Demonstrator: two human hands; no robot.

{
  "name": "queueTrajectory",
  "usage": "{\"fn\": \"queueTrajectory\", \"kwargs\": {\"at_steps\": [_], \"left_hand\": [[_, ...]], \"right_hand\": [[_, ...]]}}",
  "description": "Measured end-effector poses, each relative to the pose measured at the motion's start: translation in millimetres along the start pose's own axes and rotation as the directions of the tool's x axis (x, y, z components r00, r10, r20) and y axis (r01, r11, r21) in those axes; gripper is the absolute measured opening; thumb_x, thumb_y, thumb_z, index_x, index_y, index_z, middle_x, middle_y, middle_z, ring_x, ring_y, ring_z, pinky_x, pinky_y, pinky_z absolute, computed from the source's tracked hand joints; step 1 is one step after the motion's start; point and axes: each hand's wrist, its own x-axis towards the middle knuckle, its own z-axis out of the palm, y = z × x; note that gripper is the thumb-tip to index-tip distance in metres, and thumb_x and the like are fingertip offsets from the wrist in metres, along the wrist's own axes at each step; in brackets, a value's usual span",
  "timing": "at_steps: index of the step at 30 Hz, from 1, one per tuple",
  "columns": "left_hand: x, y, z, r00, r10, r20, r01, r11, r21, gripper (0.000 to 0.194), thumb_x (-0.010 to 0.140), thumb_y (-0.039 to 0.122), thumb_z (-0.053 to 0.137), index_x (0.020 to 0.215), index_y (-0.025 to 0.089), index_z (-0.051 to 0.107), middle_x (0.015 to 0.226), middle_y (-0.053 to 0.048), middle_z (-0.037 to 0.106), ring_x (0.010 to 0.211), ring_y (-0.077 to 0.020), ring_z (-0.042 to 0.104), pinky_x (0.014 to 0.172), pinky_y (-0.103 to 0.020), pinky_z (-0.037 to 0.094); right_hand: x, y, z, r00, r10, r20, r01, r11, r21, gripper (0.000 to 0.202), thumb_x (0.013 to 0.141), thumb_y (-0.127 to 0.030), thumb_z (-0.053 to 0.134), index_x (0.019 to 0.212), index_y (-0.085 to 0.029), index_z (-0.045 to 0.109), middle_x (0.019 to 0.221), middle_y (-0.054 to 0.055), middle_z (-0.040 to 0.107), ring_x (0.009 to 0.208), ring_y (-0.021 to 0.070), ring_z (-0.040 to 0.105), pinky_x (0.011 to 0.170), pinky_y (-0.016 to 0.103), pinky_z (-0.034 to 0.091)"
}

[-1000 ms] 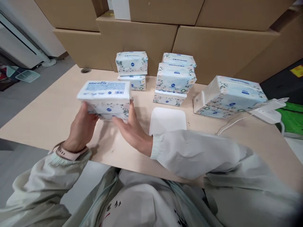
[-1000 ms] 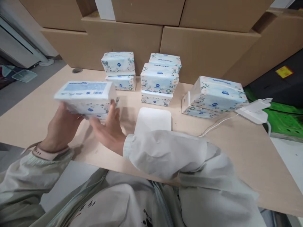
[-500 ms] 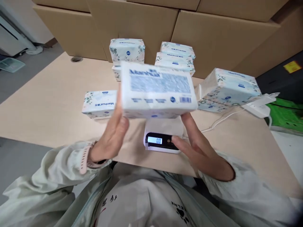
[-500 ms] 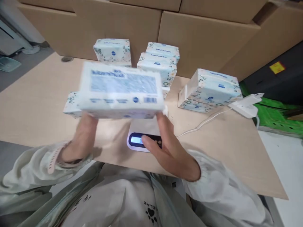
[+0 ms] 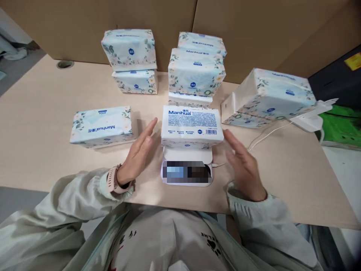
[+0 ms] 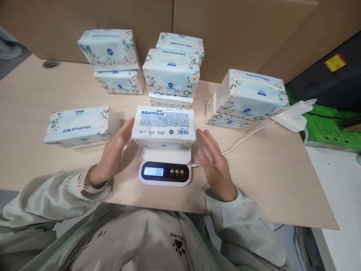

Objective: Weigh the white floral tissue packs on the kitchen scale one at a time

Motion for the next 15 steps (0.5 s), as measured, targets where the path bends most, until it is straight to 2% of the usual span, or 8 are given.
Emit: {"fn": "queueTrajectory", "kwargs": {"at_steps": [2, 4, 8, 15], "left_hand": [[-2.0, 1.2, -3.3, 0.998, -0.05, -0.036, 0.049, 0.999, -0.01, 0.057, 0.114, 0.057, 0.049, 0.168, 0.04, 0.05, 0.181, 0.003, 0.037, 0.174, -0.0343, 0.022, 0.146, -0.066, 0.011], [-2.9, 0.7, -5.3, 0.995, -0.086, -0.044, 0.082, 0.994, -0.069, 0.058, 0.114, 0.06, 0.047, 0.168, 0.041, 0.049, 0.181, 0.005, 0.037, 0.174, -0.0337, 0.019, 0.146, -0.064, 0.011], [-1.9, -2.2, -6.0, 0.994, -0.111, -0.012, 0.107, 0.979, -0.176, 0.062, 0.111, 0.067, 0.047, 0.166, 0.039, 0.052, 0.18, 0.004, 0.039, 0.174, -0.0342, 0.019, 0.146, -0.062, 0.015], [-3.2, 0.9, -4.9, 0.991, -0.132, -0.027, 0.121, 0.958, -0.258, 0.065, 0.11, 0.073, 0.039, 0.157, 0.037, 0.064, 0.174, 0.003, 0.05, 0.172, -0.0325, 0.027, 0.145, -0.057, 0.023]], "right_hand": [[2.1, -3.0, -1.8, 0.985, 0.086, -0.146, -0.065, 0.988, 0.141, 0.044, 0.103, -0.048, 0.069, 0.146, -0.039, 0.071, 0.157, 0.0, 0.071, 0.16, 0.0283, 0.053, 0.142, 0.063, 0.027], [4.5, -5.4, 0.9, 0.951, 0.188, -0.245, -0.116, 0.952, 0.283, 0.041, 0.102, -0.046, 0.072, 0.141, -0.036, 0.073, 0.143, 0.001, 0.079, 0.149, 0.0268, 0.065, 0.141, 0.064, 0.031], [10.3, -5.9, 8.4, 0.925, 0.296, -0.238, -0.174, 0.887, 0.427, 0.04, 0.093, -0.044, 0.082, 0.132, -0.035, 0.076, 0.131, 0.002, 0.084, 0.135, 0.0265, 0.075, 0.135, 0.062, 0.043], [15.2, -3.7, 7.3, 0.91, 0.284, -0.302, -0.146, 0.901, 0.408, 0.04, 0.089, -0.037, 0.083, 0.129, -0.036, 0.076, 0.128, 0.001, 0.083, 0.114, 0.0231, 0.08, 0.124, 0.057, 0.054]]}}
